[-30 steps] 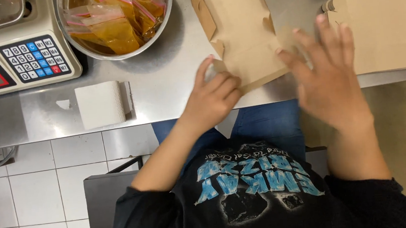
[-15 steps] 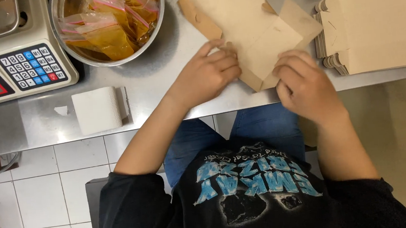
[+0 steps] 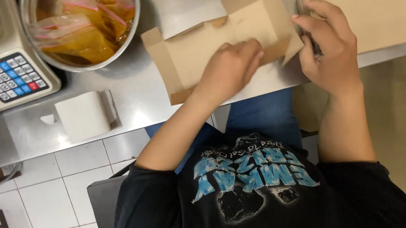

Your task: The person folds flat cardboard pieces into small boxes by hand, tucking and securing the flaps. They then tear a sheet of paper towel, fold it, and place it inside one of the assembled boxes.

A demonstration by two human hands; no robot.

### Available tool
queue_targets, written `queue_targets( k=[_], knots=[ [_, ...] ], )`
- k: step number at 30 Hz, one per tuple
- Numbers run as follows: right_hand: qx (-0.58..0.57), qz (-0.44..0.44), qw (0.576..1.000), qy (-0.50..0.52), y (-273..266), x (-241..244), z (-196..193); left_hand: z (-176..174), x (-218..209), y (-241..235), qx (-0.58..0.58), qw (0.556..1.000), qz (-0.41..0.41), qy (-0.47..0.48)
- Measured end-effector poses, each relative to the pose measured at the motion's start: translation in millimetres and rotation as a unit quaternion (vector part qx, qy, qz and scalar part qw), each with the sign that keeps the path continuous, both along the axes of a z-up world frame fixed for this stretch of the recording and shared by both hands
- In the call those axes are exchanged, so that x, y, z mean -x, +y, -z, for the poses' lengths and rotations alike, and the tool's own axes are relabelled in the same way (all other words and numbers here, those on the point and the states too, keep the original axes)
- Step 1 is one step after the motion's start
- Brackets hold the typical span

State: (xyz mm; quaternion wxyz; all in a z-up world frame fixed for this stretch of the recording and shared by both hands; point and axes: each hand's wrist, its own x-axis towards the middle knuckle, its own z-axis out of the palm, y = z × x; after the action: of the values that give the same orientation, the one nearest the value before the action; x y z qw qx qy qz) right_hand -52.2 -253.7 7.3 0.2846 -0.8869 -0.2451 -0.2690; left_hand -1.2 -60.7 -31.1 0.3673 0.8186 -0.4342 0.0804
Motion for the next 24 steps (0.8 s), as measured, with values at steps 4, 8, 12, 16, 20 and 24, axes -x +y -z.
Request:
queue_targets(
  k=[4, 8, 12, 16, 20, 24],
  knots=[
    [-0.053, 0.007, 0.996, 0.076, -7, 14, 9, -11, -8, 0, -0.035, 0.989, -0.022, 0.144],
    [-0.049, -0.002, 0.990, 0.130, -9, 17, 19, -17, -10, -4, -0.039, 0.986, 0.006, 0.161],
    [-0.032, 0.003, 0.985, 0.168, -6, 17, 17, -18, -10, -15, -0.087, 0.985, -0.006, 0.148],
    [-0.054, -0.004, 0.984, 0.170, -5, 14, 23, -12, -11, -22, -0.083, 0.984, -0.006, 0.159],
    [-0.085, 0.033, 0.988, 0.128, -1, 9, 35, -8, -12, -23, -0.080, 0.985, -0.005, 0.156],
    [-0.074, 0.098, 0.984, 0.131, 9, 8, 30, -2, -14, -22, -0.064, 0.986, -0.010, 0.155]
  ],
)
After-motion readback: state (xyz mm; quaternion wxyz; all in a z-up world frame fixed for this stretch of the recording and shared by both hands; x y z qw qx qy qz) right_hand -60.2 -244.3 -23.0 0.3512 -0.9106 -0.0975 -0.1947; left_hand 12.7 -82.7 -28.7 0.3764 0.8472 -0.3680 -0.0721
